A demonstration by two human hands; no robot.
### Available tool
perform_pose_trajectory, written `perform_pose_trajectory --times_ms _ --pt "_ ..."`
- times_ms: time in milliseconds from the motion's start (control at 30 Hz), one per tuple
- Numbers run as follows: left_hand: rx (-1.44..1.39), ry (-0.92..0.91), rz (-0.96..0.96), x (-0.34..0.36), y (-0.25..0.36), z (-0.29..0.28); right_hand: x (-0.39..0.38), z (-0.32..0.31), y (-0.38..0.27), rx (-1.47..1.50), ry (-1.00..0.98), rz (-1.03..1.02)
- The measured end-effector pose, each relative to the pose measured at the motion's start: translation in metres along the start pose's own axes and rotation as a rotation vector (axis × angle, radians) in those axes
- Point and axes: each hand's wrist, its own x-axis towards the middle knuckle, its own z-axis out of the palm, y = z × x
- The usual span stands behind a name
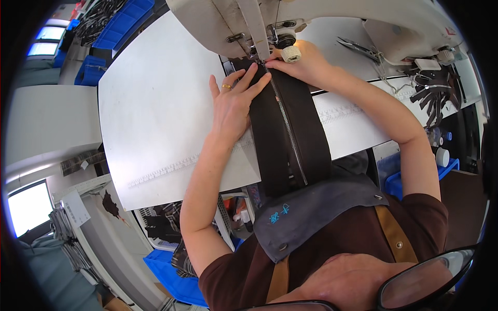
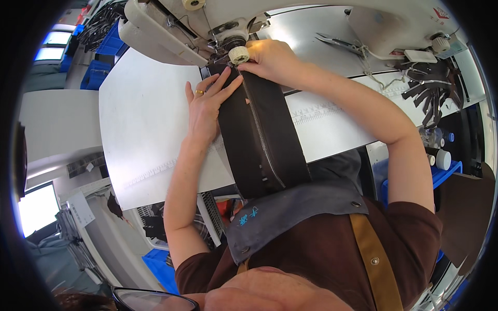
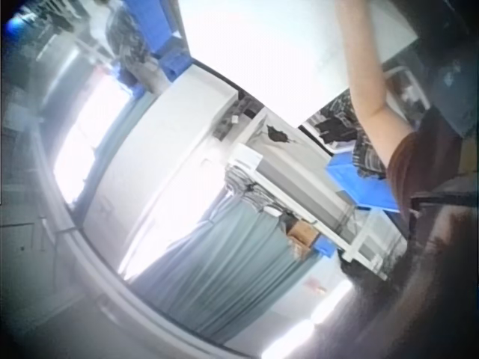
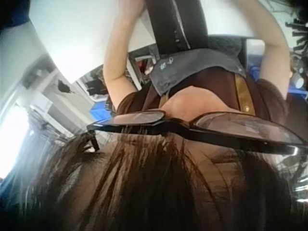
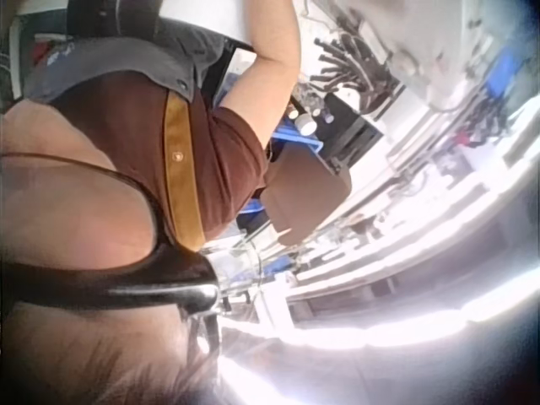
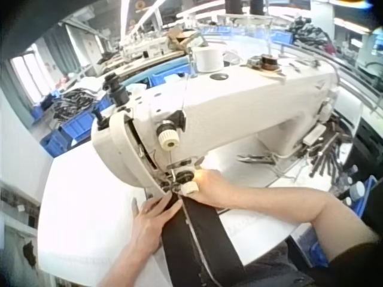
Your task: The person sews a zipper onto a plaid fabric pouch using an industrial sewing machine. They align the zipper, guide the fabric under the needle, and stitch along the edges. The person repeats this process for multiple pouches, handling the fabric and zipper with both hands.
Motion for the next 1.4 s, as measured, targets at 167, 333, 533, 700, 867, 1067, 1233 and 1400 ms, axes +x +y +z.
perform_pose_trajectory --times_ms 167,333,533,700,867,1067,1233,1400 --pt "-0.004 0.015 0.07 -0.004 0.0 -0.004 0.0 0.003 0.007 -0.094 -0.017 -0.05" --pt "0.021 -0.009 0.071 -0.006 0.0 -0.003 -0.001 0.007 0.012 -0.118 0.007 -0.089" --pt "0.048 0.015 0.049 -0.008 0.005 0.001 -0.001 0.007 0.01 -0.127 0.019 -0.09" --pt "0.083 0.014 0.083 -0.01 0.004 0.003 -0.003 0.004 0.007 -0.112 0.008 -0.08" --pt "0.047 -0.011 0.026 -0.012 0.009 -0.002 -0.003 0.005 0.005 -0.104 0.017 -0.078" --pt "0.021 -0.014 0.021 -0.008 0.008 -0.004 0.0 0.004 0.008 -0.138 -0.004 -0.032" --pt "-0.006 -0.017 0.044 -0.008 0.005 -0.004 0.001 0.004 0.01 -0.177 0.034 -0.119" --pt "-0.014 -0.012 0.036 -0.008 0.005 -0.004 0.0 0.002 0.008 -0.189 0.038 -0.127"
